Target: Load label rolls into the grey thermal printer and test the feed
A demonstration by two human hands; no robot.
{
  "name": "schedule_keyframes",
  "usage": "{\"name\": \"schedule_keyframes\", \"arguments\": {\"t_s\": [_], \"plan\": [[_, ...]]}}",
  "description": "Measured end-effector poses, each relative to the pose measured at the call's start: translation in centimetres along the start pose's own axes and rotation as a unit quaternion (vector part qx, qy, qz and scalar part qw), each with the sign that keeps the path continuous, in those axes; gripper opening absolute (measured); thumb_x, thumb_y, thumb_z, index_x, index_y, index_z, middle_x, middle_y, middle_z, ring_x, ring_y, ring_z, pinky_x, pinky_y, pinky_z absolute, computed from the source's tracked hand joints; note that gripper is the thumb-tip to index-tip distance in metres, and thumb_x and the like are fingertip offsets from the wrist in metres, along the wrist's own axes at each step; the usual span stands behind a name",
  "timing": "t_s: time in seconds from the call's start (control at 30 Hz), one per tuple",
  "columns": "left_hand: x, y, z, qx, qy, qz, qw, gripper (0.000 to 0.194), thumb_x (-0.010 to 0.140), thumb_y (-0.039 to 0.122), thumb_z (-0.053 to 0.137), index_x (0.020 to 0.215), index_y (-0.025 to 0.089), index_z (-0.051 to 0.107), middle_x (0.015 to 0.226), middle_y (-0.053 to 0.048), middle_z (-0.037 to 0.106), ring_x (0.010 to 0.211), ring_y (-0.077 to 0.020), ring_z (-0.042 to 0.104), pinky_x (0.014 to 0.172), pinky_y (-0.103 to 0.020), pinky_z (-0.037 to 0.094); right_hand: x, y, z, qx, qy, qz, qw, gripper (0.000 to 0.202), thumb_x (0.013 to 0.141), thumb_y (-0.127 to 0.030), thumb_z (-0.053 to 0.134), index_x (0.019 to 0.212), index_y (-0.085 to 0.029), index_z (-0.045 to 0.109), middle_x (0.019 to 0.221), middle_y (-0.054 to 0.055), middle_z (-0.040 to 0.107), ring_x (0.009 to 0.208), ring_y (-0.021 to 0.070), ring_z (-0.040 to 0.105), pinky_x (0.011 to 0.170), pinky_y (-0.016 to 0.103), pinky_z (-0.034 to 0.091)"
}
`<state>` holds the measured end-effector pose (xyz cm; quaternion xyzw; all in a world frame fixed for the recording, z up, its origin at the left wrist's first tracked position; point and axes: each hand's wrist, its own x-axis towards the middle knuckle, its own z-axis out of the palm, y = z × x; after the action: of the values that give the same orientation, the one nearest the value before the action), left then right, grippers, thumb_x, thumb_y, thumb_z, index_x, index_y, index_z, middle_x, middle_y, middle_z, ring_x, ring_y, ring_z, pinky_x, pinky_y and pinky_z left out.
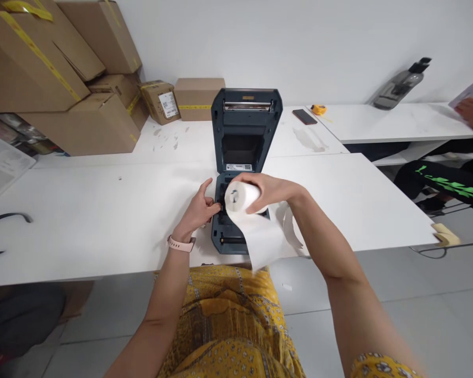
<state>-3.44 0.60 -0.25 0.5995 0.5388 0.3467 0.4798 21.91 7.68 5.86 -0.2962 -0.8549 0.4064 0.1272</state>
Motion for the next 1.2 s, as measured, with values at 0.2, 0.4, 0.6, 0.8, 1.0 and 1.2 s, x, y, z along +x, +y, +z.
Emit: {"name": "schedule_keyframes", "arguments": {"t_s": [0.2, 0.4, 0.6, 0.8, 1.0, 1.2], "plan": [[-0.1, 0.1, 0.0, -0.011, 0.007, -0.008, 1.0, 0.094, 0.083, 0.022, 0.063, 0.167, 0.019, 0.021, 0.051, 0.015, 0.045, 0.04, -0.0082, 0.042, 0.045, -0.02, 0.035, -7.0, 1.7, -2.2, 0.269, 0.197, -0.106, 0.937, 0.098, 0.05, -0.067, 0.09, 0.137, -0.036, 0.058, 0.116, 0.008, 0.073, 0.107, 0.0314, 0.071, 0.084, 0.043, 0.057], [0.2, -0.5, 0.0, -0.009, 0.004, 0.0, 1.0, 0.091, 0.084, 0.024, 0.064, 0.166, 0.021, 0.026, 0.052, 0.015, 0.045, 0.041, -0.0082, 0.043, 0.045, -0.019, 0.036, -9.1, 4.2, -4.0, 0.267, 0.283, 0.027, 0.921, 0.078, 0.05, -0.046, 0.098, 0.119, -0.033, 0.064, 0.124, 0.006, 0.072, 0.109, 0.0293, 0.069, 0.081, 0.038, 0.057], [0.4, -0.8, 0.1, -0.018, 0.005, -0.002, 1.0, 0.09, 0.084, 0.025, 0.065, 0.165, 0.021, 0.028, 0.052, 0.015, 0.044, 0.04, -0.0074, 0.042, 0.043, -0.018, 0.034, -6.9, 8.9, -5.2, 0.18, 0.245, 0.125, 0.944, 0.076, 0.051, -0.035, 0.099, 0.118, -0.028, 0.065, 0.128, 0.006, 0.07, 0.112, 0.0271, 0.064, 0.091, 0.037, 0.055], [0.4, -0.7, 0.1, -0.02, 0.003, -0.007, 1.0, 0.089, 0.083, 0.026, 0.067, 0.164, 0.022, 0.029, 0.052, 0.015, 0.043, 0.038, -0.0063, 0.041, 0.042, -0.016, 0.032, -6.0, 9.7, -4.4, 0.133, 0.197, 0.167, 0.957, 0.078, 0.057, -0.039, 0.095, 0.127, -0.027, 0.064, 0.134, 0.008, 0.068, 0.119, 0.0309, 0.064, 0.106, 0.049, 0.053], [0.3, -0.4, 0.1, -0.022, 0.006, -0.003, 1.0, 0.088, 0.084, 0.027, 0.066, 0.164, 0.02, 0.029, 0.052, 0.016, 0.043, 0.037, -0.0062, 0.041, 0.04, -0.016, 0.031, -10.2, 11.2, -3.1, 0.207, 0.301, 0.149, 0.919, 0.081, 0.076, -0.053, 0.081, 0.149, -0.033, 0.052, 0.163, 0.01, 0.052, 0.151, 0.0276, 0.048, 0.123, 0.05, 0.041], [0.4, -0.5, 0.2, -0.031, 0.005, -0.006, 0.999, 0.088, 0.083, 0.025, 0.066, 0.164, 0.021, 0.031, 0.052, 0.015, 0.043, 0.037, -0.0065, 0.042, 0.04, -0.016, 0.031, -14.4, 11.8, 0.9, 0.254, 0.306, 0.205, 0.894, 0.064, 0.067, -0.043, 0.091, 0.126, -0.027, 0.072, 0.137, 0.01, 0.073, 0.118, 0.0231, 0.07, 0.099, 0.039, 0.056]]}}
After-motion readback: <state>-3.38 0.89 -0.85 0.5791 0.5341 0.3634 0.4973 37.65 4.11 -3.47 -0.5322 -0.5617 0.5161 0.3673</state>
